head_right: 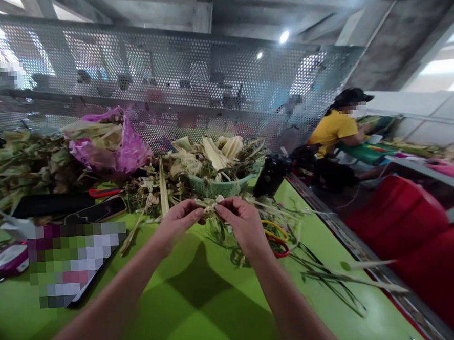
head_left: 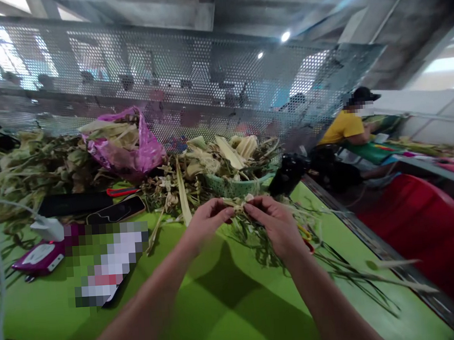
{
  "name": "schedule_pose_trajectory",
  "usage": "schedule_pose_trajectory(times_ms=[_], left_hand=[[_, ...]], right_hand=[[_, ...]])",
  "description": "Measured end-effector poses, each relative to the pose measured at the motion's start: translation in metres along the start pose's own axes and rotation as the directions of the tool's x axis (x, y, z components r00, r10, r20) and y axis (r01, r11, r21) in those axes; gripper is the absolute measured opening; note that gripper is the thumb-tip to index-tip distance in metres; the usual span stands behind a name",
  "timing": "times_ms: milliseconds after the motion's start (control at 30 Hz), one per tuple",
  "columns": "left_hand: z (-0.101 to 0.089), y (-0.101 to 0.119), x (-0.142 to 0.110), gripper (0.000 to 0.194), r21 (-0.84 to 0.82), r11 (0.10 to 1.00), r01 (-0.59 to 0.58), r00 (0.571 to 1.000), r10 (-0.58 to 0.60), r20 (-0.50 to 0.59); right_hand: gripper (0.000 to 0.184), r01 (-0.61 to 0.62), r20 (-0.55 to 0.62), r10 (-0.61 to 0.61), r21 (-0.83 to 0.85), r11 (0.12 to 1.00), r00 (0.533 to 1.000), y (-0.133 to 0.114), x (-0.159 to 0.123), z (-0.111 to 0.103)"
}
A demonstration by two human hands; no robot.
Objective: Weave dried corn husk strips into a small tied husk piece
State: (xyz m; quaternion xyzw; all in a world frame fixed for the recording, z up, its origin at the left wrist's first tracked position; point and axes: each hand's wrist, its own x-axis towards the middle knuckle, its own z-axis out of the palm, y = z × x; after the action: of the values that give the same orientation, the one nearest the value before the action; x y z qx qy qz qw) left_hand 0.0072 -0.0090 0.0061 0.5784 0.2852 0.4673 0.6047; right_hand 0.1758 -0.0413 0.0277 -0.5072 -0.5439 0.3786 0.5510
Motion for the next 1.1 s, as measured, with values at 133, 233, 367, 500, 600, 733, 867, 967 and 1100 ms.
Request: schedule_pose_trajectory(times_ms=[133, 233, 367, 500, 600, 733, 867, 967, 1100], left_hand=[[0.002, -0.006, 0.002, 0.028, -0.004, 1.0, -0.001, 1.0, 0.001, 0.006], [0.005, -0.007, 0.001, 0.029, -0.033, 0.999, -0.007, 1.0, 0.006, -0.023], [0.007, -0.002, -0.002, 0.032, -0.068, 0.996, 0.059, 0.998, -0.062, -0.03], [0.0, 0.003, -0.002, 0.031, 0.157, 0.988, 0.005, 0.994, 0.013, -0.111], [-0.01, 0.001, 0.002, 0.032, 0.267, 0.963, -0.047, 0.979, 0.098, -0.179], [-0.026, -0.008, 0.005, 0.031, 0.415, 0.905, 0.093, 0.967, 0.017, -0.255], [-0.034, -0.004, 0.002, 0.048, 0.718, 0.685, 0.12, 0.921, 0.192, -0.338], [-0.027, 0.007, -0.001, 0.039, 0.633, 0.774, -0.005, 0.927, 0.241, -0.288], [-0.009, 0.01, -0.003, 0.036, 0.208, 0.978, -0.001, 1.0, -0.005, 0.03]], right_hand=[[0.026, 0.005, 0.06, -0.004, -0.011, 1.0, 0.998, 0.002, 0.0, -0.001], [0.029, -0.005, 0.079, 0.006, -0.011, 1.0, 0.997, 0.002, 0.0, -0.001], [0.03, 0.005, 0.115, 0.006, -0.088, 0.996, 0.993, 0.0, 0.0, 0.0], [0.031, -0.003, 0.142, 0.024, -0.15, 0.989, 0.99, -0.004, -0.001, 0.0], [0.032, -0.012, 0.182, 0.05, -0.205, 0.979, 0.982, -0.004, 0.001, -0.004], [0.032, -0.001, 0.213, 0.048, -0.213, 0.977, 0.976, -0.001, 0.005, -0.01], [0.028, 0.031, 0.212, 0.008, -0.178, 0.984, 0.977, 0.0, 0.007, -0.014], [0.027, 0.05, 0.208, -0.013, -0.177, 0.983, 0.978, -0.002, 0.006, -0.013], [0.027, 0.031, 0.206, -0.005, -0.121, 0.992, 0.979, -0.003, 0.004, -0.009]])
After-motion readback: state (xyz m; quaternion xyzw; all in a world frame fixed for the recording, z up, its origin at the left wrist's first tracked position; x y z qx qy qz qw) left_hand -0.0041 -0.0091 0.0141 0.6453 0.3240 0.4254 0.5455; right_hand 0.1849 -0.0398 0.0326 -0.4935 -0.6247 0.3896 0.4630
